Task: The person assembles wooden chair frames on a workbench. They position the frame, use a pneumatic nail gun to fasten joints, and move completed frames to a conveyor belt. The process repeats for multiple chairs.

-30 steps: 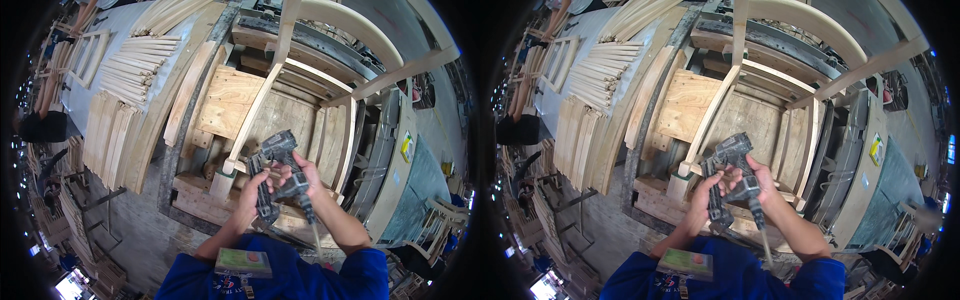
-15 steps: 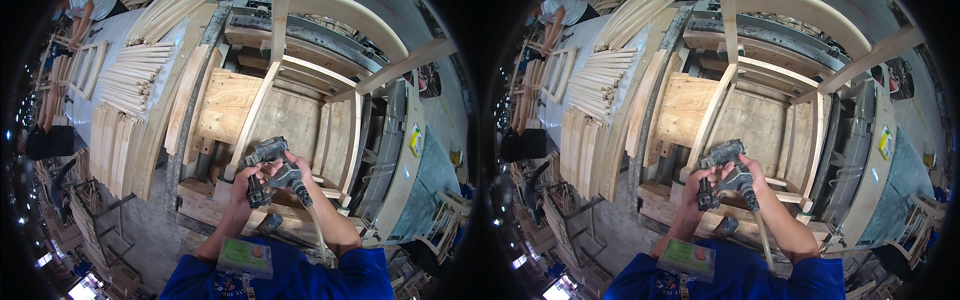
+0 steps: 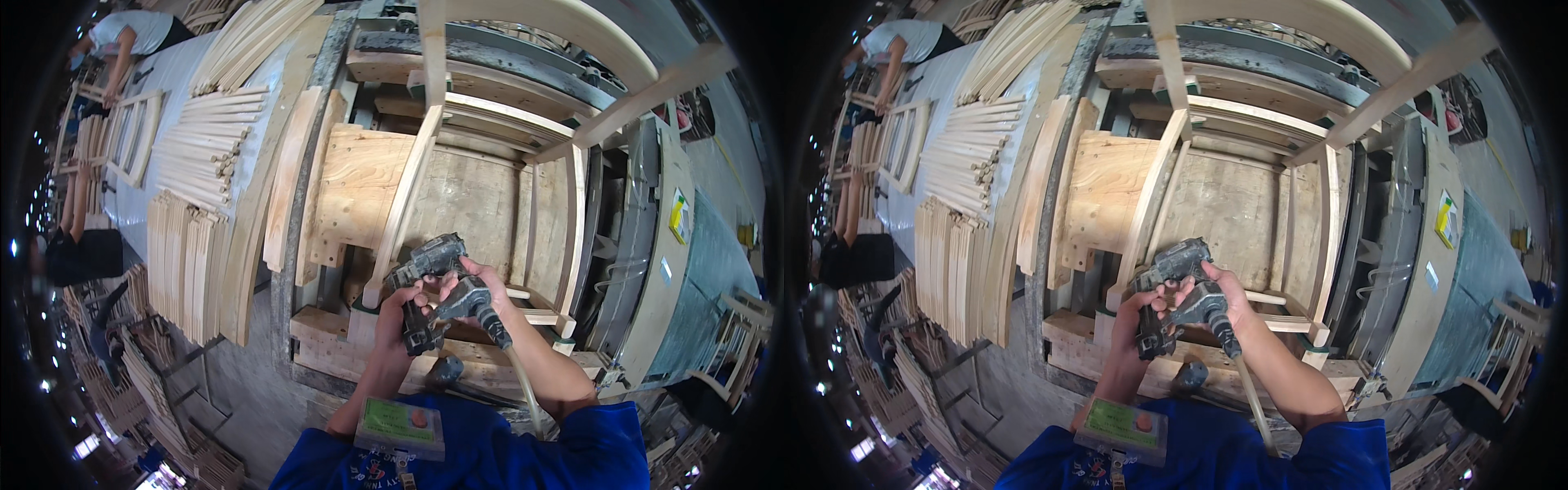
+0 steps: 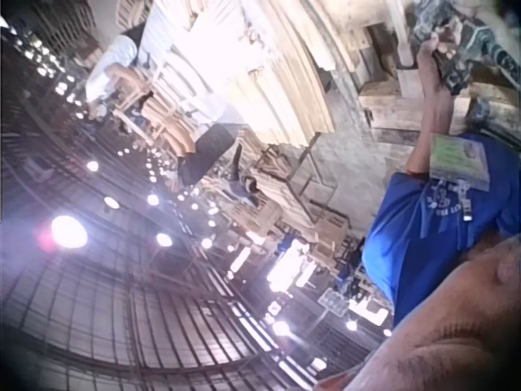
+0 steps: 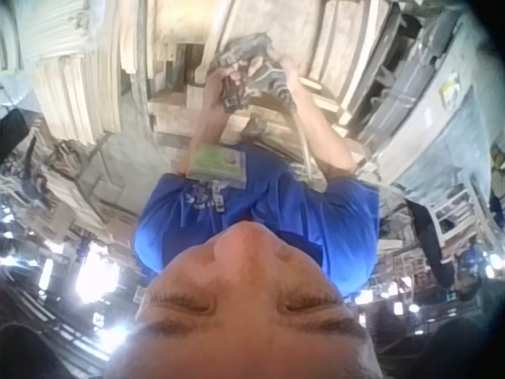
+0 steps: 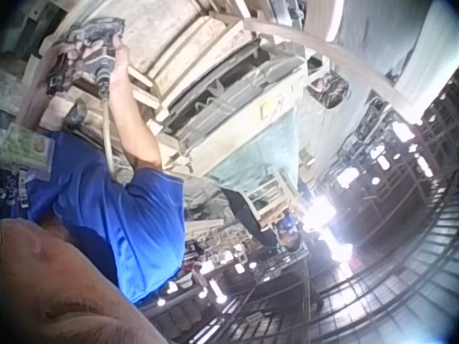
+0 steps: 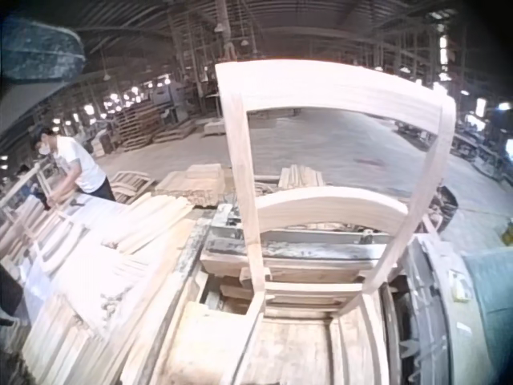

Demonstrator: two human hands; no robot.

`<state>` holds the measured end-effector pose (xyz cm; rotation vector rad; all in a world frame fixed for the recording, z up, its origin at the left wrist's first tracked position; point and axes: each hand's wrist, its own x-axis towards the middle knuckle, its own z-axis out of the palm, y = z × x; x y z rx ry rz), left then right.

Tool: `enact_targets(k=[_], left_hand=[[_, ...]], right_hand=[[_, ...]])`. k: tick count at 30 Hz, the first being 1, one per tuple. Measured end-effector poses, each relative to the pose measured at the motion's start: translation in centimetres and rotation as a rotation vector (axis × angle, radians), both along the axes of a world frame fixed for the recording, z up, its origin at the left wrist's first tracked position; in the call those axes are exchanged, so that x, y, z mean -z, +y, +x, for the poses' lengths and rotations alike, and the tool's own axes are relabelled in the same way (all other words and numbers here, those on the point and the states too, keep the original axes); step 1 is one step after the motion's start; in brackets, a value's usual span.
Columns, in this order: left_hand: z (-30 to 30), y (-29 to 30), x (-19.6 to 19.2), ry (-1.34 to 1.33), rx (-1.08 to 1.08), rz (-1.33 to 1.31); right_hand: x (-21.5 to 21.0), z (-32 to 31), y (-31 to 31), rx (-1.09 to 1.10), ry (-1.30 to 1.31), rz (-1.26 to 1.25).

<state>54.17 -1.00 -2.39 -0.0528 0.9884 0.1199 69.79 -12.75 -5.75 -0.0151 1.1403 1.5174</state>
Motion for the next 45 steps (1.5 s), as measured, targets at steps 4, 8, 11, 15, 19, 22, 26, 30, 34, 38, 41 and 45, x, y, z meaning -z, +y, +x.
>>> enact_targets(k=[4,8,11,15,19,22,26,30,34,38,41,45], left_hand=[[-0.5,0.0,0.2,-0.025,0.0,-0.025],[-0.4,-0.1,0.0,-0.025,0.074,-0.004],[0.6,0.0,-0.2,0.023,0.188,0.1],[5.5,-1.0,-0.3,0.0,0.416,0.418],[11.9,0.5,0.3,-0.075,0.924,0.87],[15.4,3.4,1.1,0.222,1.255,1.868],[18.5,12.5,4.9,0.77,0.738,2.555],[20.7,14.2,7.2,0.798,1.094,2.417],[21.6,13.8,7.3,0.8,1.209,2.365],[22.0,13.7,7.5,0.777,1.211,2.374],[21.6,14.1,7.8,0.788,1.207,2.394],[21.7,14.2,7.9,0.787,1.21,2.399]], right_hand=[[-0.2,-0.4,0.6,-0.053,-0.071,-0.071],[0.1,-0.2,-0.2,-0.073,-0.09,-0.055],[-0.4,0.5,-1.6,-0.174,-0.379,-0.065],[-0.7,5.0,-2.9,-0.51,-0.838,-0.13],[-0.3,8.4,-0.8,-0.814,-1.314,-0.269],[3.2,11.3,0.3,-0.792,-1.432,-0.472],[9.0,15.2,3.6,-0.785,-1.203,-0.274],[16.6,16.6,7.6,-0.647,-1.081,-0.28],[21.5,18.5,10.6,-0.669,-1.009,-0.338],[25.6,19.4,12.3,-0.594,-0.978,-0.248],[26.8,19.4,13.1,-0.61,-0.951,-0.229],[27.4,19.1,13.8,-0.605,-0.927,-0.24]])
